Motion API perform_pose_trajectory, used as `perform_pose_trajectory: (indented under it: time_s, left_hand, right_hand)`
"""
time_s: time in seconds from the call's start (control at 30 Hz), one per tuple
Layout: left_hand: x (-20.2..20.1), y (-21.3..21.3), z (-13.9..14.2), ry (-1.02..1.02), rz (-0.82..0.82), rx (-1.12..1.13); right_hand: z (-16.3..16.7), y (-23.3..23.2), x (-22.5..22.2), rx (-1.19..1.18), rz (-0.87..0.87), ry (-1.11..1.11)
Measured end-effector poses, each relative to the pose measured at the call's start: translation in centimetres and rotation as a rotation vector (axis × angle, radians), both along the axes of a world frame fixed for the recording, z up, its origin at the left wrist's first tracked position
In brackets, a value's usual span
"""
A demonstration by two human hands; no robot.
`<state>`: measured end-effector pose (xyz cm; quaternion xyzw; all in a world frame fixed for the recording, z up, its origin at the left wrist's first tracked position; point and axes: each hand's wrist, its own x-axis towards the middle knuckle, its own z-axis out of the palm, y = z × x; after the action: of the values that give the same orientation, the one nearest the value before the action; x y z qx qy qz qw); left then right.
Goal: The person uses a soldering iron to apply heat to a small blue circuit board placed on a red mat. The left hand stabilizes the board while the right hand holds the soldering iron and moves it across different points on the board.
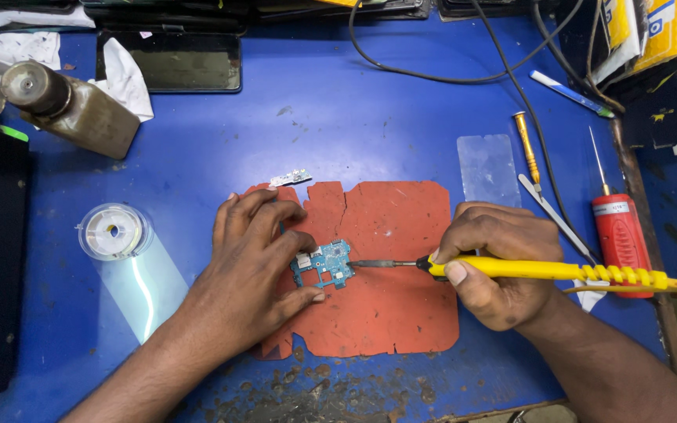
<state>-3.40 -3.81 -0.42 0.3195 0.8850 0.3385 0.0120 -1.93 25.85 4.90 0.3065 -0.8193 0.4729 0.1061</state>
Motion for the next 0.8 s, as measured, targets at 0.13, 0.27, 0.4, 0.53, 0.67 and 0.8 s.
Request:
perform_pose_trajectory:
  time_s: [0.13,0.27,0.4,0.53,0.67,0.8]
  left_hand:
    - [-0.01,-0.02,-0.02,0.011,-0.004,0.008]
    - [0.04,-0.06,-0.01,0.014,-0.003,0.013]
    - [0.11,-0.06,-0.04,0.01,0.0,0.011]
    - [0.13,-0.08,-0.05,0.007,-0.001,0.011]
    - [0.1,-0.08,-0.07,0.012,-0.002,0.013]
    - [0.15,-0.08,-0.15,0.004,0.0,0.013]
  right_hand:
    - [0.03,0.01,0.0,0.01,-0.003,0.007]
    - [0.01,0.0,-0.01,0.011,-0.002,0.013]
    - [-0.1,-0.01,0.04,0.008,-0.003,0.015]
    - [-0.11,0.04,0.05,0.013,-0.005,0.01]
    - [-0.12,-0.02,0.09,0.006,-0.004,0.005]
    - [-0.12,0.01,0.17,0.018,-0.008,0.007]
